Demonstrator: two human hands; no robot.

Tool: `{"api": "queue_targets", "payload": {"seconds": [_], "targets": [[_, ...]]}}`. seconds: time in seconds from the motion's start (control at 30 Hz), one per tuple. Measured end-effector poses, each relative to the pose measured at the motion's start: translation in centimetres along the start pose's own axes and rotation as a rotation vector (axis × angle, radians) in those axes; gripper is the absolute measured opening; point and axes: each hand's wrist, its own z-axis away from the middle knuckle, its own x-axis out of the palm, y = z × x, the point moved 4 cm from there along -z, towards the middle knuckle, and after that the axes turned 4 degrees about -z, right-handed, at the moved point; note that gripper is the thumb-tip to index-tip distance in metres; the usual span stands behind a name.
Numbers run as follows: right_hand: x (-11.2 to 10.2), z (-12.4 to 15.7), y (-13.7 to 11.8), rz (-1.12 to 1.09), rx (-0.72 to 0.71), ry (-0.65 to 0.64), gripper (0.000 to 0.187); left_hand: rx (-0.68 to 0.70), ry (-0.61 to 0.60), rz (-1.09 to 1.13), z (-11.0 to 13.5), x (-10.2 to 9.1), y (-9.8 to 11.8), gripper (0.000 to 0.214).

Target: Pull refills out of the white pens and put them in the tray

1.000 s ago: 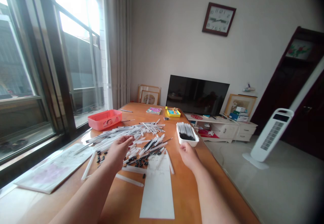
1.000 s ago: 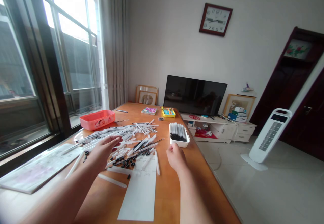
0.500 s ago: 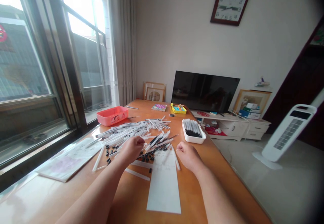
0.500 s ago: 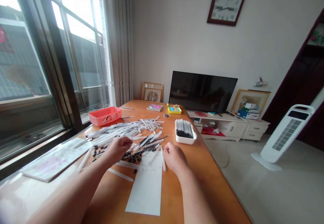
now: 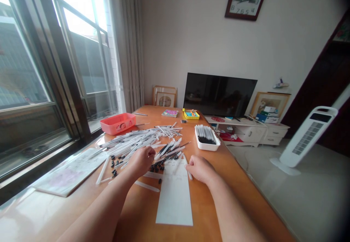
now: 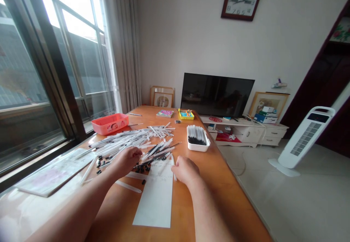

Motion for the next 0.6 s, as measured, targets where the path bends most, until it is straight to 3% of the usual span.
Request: {"api": "queue_targets", "payload": {"seconds": [0.13, 0.4, 0.6], "targets": [[-0.1, 0.0, 0.0, 0.034, 0.076, -0.013, 0.014, -0.009, 0.016, -0.053, 0.0, -0.3, -0.2, 0.020], [-0.5, -0.4, 0.5, 0.119, 0.132, -0.006, 0.017, 0.044, -0.098, -0.117, 0.3, -0.1, 0.6, 0.019], [-1.6, -0.2, 0.1, 0.064, 0.088, 0.058, 0.017, 0.040, -0.142, -0.227, 0.5, 0.3, 0.6, 0.020]]}}
